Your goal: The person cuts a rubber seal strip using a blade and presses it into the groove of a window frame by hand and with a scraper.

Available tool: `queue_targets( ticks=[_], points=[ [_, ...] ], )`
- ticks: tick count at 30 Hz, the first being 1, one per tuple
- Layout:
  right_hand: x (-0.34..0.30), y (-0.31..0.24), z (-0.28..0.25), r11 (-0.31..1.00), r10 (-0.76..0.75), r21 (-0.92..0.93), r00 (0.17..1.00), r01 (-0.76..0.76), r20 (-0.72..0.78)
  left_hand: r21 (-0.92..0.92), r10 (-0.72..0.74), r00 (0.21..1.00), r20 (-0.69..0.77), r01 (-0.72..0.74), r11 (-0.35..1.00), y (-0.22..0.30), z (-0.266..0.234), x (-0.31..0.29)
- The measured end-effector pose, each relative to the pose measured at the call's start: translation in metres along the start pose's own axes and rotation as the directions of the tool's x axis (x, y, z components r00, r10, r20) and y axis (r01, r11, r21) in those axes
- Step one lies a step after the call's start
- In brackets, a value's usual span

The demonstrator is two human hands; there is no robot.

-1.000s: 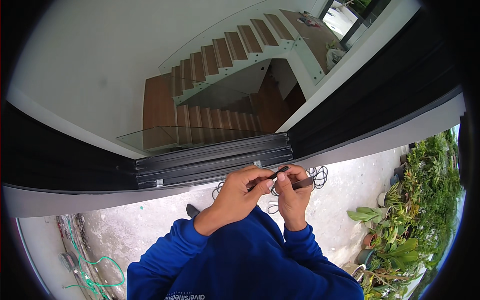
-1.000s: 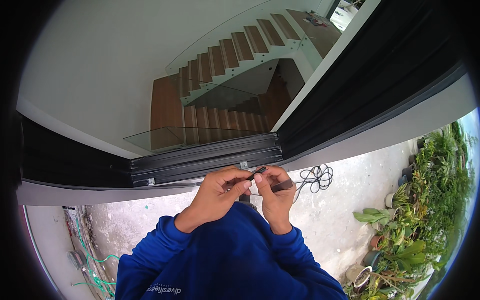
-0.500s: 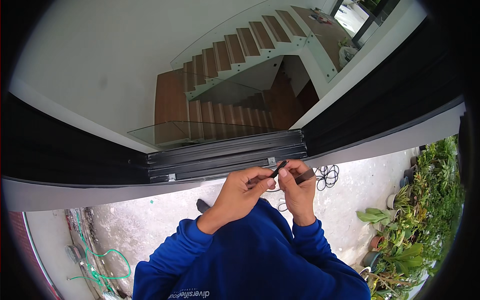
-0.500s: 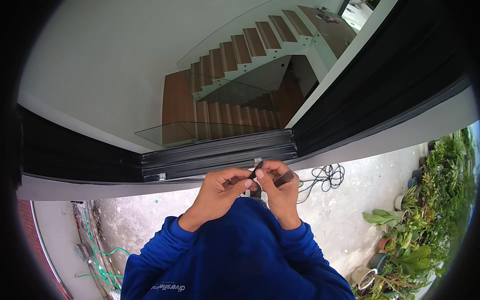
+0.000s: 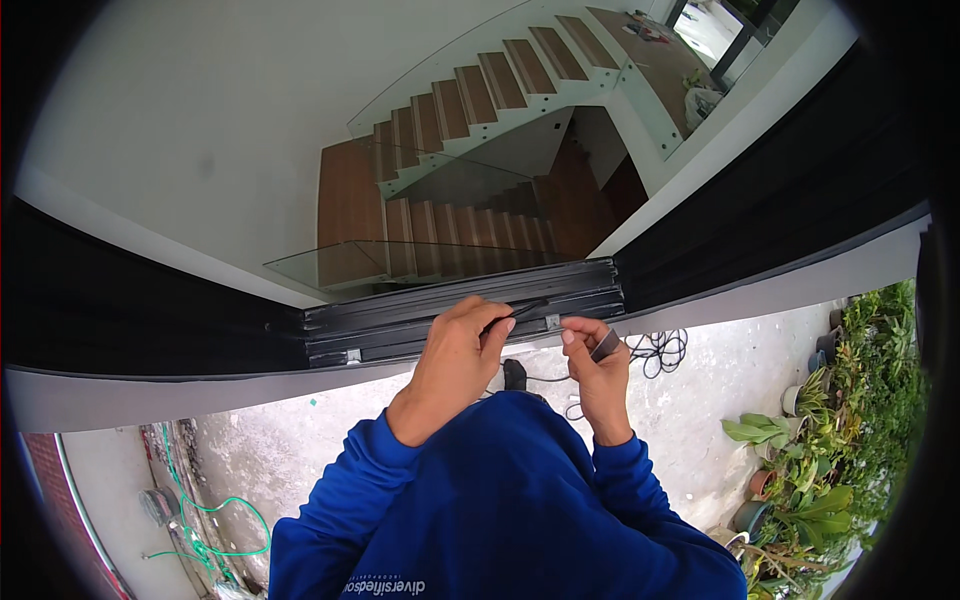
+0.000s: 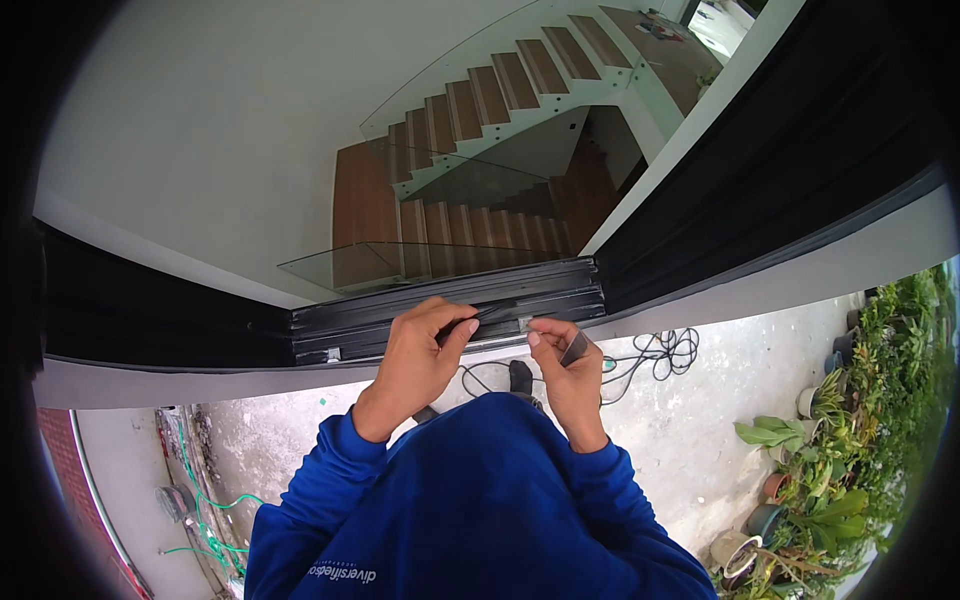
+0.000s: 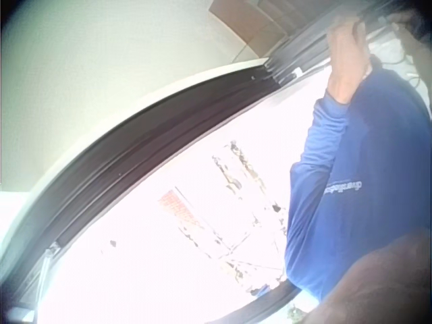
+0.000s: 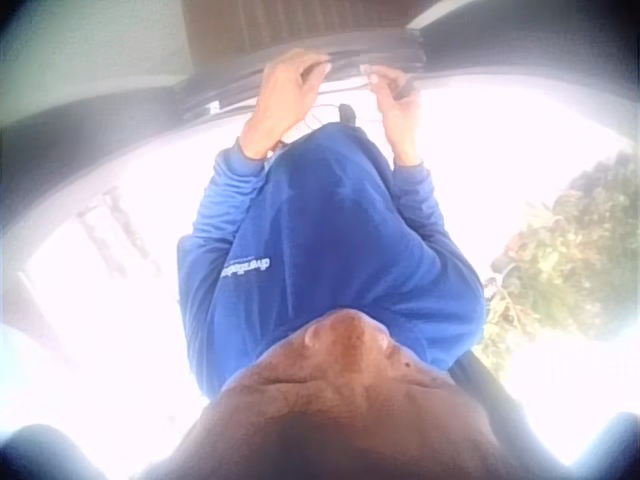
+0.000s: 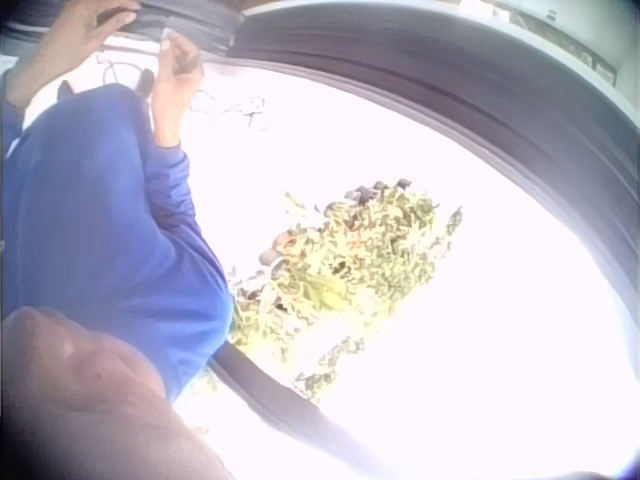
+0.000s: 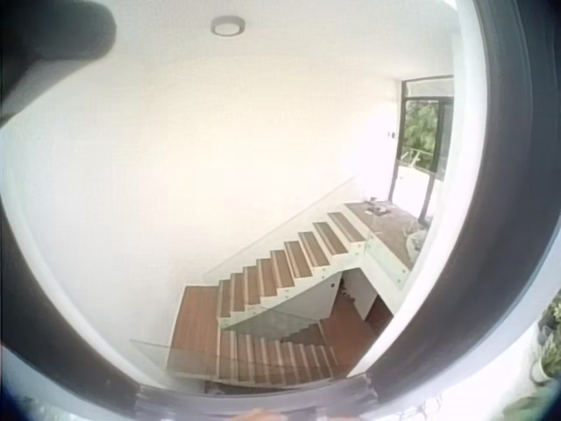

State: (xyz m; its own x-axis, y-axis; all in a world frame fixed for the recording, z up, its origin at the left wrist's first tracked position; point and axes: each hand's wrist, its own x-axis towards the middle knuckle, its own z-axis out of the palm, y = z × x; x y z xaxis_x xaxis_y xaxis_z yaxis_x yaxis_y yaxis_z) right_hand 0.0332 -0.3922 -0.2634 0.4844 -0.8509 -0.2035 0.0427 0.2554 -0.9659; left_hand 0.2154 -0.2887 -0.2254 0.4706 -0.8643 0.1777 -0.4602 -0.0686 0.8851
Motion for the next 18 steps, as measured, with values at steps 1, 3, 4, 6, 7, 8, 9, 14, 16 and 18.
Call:
queue_targets(
  ticks=[1,3,4,6,7,8,9,14,16,18],
  points=[
    [0.0,0.003,-0.001,1.0,0.001,0.004,1.0,-0.001,-0.007,0.039,-0.004,1.0,-0.008,0.004,0.999,0.0,0.0,0.001],
    [0.0,0.008,-0.002,1.0,0.012,-0.013,1.0,-0.012,-0.013,0.082,-0.005,1.0,-0.008,0.006,0.997,-0.003,0.001,0.0],
    [0.0,0.01,-0.003,1.0,0.013,-0.006,1.0,-0.013,-0.019,0.097,0.001,1.0,-0.011,0.0,0.995,-0.007,0.003,-0.003],
    [-0.001,0.013,-0.003,1.0,0.018,0.007,1.0,-0.018,-0.023,0.116,0.009,1.0,-0.004,-0.009,0.993,-0.01,0.004,-0.009],
    [-0.002,0.014,-0.003,1.0,0.02,0.014,0.999,-0.02,-0.029,0.091,-0.004,1.0,-0.015,0.005,0.996,-0.01,0.005,-0.011],
    [-0.002,0.015,-0.002,1.0,0.009,0.007,0.999,-0.009,-0.032,0.065,-0.018,0.999,-0.027,0.02,0.998,-0.01,0.005,-0.014],
    [-0.002,0.015,-0.003,1.0,-0.002,-0.001,0.999,0.002,-0.036,0.068,-0.016,1.0,-0.018,0.017,0.998,-0.01,0.004,-0.016],
    [0.0,0.02,-0.01,1.0,-0.017,0.01,0.999,0.018,-0.044,0.104,-0.06,0.998,-0.017,0.062,0.993,-0.005,-0.003,-0.032],
    [-0.001,0.023,-0.01,1.0,-0.024,0.008,0.999,0.024,-0.04,0.112,-0.06,0.998,-0.02,0.062,0.992,-0.006,-0.003,-0.034],
    [0.0,0.025,-0.009,0.996,-0.084,-0.01,0.994,0.084,-0.07,0.119,-0.061,0.998,-0.026,0.063,0.991,-0.007,-0.002,-0.035]
  ],
)
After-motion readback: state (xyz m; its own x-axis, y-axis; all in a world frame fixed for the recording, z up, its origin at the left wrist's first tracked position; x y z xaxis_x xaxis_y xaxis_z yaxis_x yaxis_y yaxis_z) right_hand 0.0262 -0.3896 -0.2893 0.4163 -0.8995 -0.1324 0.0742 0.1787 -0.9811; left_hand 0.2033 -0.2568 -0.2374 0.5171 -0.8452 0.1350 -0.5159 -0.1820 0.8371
